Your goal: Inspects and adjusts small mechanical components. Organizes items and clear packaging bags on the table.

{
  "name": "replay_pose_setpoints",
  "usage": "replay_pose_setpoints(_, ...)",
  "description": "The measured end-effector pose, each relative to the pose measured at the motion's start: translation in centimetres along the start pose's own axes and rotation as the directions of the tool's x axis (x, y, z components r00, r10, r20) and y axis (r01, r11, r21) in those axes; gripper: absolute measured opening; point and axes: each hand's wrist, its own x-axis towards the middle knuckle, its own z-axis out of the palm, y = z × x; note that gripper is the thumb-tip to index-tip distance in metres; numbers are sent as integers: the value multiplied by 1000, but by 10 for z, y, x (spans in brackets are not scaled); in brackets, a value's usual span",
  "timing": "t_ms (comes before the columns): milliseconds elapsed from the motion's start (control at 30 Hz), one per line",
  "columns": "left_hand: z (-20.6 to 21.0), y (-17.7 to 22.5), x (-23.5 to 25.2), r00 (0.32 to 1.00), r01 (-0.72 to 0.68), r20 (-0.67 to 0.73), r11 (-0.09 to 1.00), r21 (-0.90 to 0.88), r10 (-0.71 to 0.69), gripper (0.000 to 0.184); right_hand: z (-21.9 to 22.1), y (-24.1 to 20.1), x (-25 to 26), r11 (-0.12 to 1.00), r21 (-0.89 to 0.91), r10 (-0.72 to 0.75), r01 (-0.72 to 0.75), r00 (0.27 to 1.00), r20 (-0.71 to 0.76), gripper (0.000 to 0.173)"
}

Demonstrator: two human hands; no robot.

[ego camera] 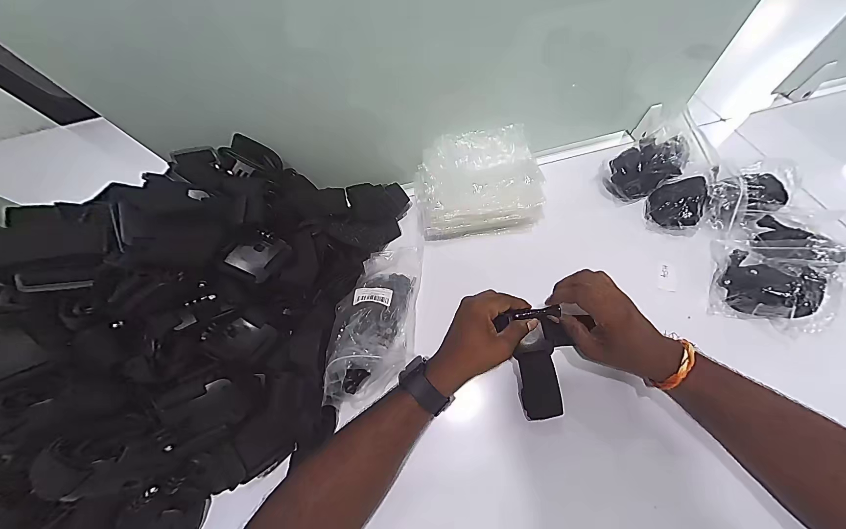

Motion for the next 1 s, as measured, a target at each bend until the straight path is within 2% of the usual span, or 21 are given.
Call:
replay_pose_setpoints(100,1,0,-1,1000,-3,-11,999,53,4,24,0,4,0,989,93,108,-111,993,39,35)
replay_pose_setpoints(367,2,-2,0,999,-28,-18,997,67,30,22,1,7,1,975,191,109,-115,993,42,29)
replay_pose_setpoints(433,1,-1,0,999,-31,-15,997,68,32,23,0,7,0,982,161,97,-100,995,24,26)
replay_pose_setpoints(500,1,-1,0,999,-32,-10,997,71,32,23,1,4,-1,990,119,76,-78,997,19,15)
replay_pose_setpoints(633,1,-1,0,1000,-27,-10,997,68,28,23,3,0,-1,993,112,27,-25,1000,-16,13)
replay_pose_setpoints(767,1,0,0,1000,-24,-12,998,55,25,23,0,2,0,990,113,86,-88,996,19,36)
replay_pose_setpoints(900,2,-1,0,999,-35,-19,997,65,36,24,3,3,0,985,93,144,-149,988,56,34)
replay_pose_setpoints(1000,2,-1,0,999,-35,-26,997,63,37,24,3,3,0,984,106,135,-142,988,70,32)
